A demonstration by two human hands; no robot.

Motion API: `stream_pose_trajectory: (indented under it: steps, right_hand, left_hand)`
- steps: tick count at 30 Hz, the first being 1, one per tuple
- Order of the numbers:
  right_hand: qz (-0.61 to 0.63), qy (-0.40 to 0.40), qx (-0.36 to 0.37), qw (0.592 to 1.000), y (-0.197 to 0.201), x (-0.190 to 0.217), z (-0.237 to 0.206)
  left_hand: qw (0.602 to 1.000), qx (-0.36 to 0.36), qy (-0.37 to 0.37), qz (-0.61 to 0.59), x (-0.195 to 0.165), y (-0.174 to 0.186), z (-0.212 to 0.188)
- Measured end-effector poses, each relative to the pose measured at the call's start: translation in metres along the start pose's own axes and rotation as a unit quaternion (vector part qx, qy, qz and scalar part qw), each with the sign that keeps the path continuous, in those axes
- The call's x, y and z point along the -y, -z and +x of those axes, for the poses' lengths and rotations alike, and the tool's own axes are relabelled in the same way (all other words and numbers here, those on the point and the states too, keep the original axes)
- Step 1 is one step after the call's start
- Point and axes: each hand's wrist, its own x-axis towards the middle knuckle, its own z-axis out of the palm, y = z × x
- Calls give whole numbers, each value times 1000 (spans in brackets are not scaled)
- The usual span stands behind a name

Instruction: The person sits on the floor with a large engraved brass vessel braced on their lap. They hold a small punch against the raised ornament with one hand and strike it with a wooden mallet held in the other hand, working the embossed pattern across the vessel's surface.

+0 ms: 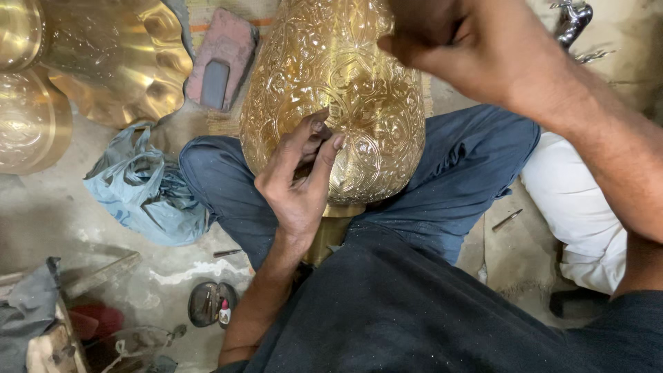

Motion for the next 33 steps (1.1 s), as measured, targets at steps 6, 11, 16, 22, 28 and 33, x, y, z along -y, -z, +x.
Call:
stream_pose_trajectory:
  steps: [6, 11, 16, 22, 28, 33]
  right_hand:
    - [-56, 191, -95, 975, 4, 0, -11]
    - [-210, 218, -135, 943, 10, 3, -10]
    - [-123, 123, -82, 981, 2, 3, -10]
    - [-106, 219, -138, 960, -5, -8, -15]
    - [-181, 177, -122, 960, 0, 1, -17]
    - [-263, 225, -110, 931, 1, 5, -19]
  left_hand:
    - [1000, 15, 10, 10, -14, 2, 6]
    - [1000, 11, 15, 5, -19, 0, 14]
    - [1000, 19, 22, 1, -20, 5, 11]
    - [999, 27, 28, 11, -24, 7, 11]
    - [999, 34, 15, 29, -13, 8, 11]
    - [997, 45, -2, 55, -9, 8, 11]
